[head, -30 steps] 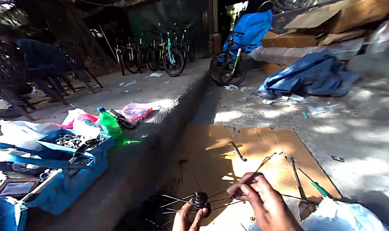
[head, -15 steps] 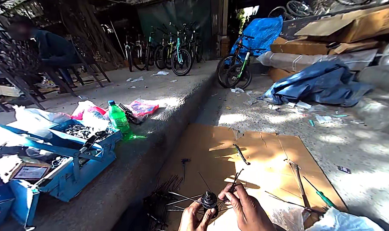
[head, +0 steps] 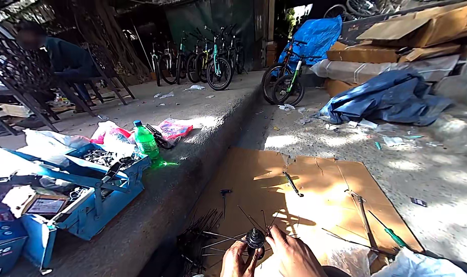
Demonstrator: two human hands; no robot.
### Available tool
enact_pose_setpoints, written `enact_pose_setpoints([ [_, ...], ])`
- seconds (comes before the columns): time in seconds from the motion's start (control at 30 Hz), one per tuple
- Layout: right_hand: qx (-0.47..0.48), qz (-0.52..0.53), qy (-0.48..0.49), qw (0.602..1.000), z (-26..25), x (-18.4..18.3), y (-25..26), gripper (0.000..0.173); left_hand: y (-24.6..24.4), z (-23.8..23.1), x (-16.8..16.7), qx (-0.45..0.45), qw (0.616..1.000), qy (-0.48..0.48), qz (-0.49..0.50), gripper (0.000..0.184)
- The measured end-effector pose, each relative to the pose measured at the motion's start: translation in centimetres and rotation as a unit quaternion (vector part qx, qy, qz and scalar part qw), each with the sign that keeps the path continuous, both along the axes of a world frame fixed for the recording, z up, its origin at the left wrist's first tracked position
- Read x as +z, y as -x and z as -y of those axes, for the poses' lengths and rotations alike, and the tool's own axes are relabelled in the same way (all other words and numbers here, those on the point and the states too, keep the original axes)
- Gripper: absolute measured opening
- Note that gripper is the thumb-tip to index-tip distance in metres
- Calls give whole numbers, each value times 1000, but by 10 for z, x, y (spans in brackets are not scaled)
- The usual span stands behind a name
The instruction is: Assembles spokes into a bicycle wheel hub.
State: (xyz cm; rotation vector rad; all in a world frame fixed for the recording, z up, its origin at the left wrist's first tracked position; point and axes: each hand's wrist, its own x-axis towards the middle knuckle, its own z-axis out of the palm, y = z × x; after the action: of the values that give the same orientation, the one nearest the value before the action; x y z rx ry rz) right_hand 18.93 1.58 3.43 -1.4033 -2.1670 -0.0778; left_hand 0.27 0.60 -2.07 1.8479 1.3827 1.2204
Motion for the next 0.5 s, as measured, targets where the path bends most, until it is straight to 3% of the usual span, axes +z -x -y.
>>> enact_pose_setpoints([
  [0.17, 48, 16, 101, 994, -3, 1, -13, 28, 5, -1, 4, 12, 999, -1, 44, 38],
  [0.3, 20, 66, -11, 998, -4, -7, -18, 17, 5, -1, 2, 30, 998, -34, 48, 38],
  [0.5, 2, 77, 0, 997, 4, 4, -16, 15, 3, 0, 0, 28, 998, -40, 32, 37],
])
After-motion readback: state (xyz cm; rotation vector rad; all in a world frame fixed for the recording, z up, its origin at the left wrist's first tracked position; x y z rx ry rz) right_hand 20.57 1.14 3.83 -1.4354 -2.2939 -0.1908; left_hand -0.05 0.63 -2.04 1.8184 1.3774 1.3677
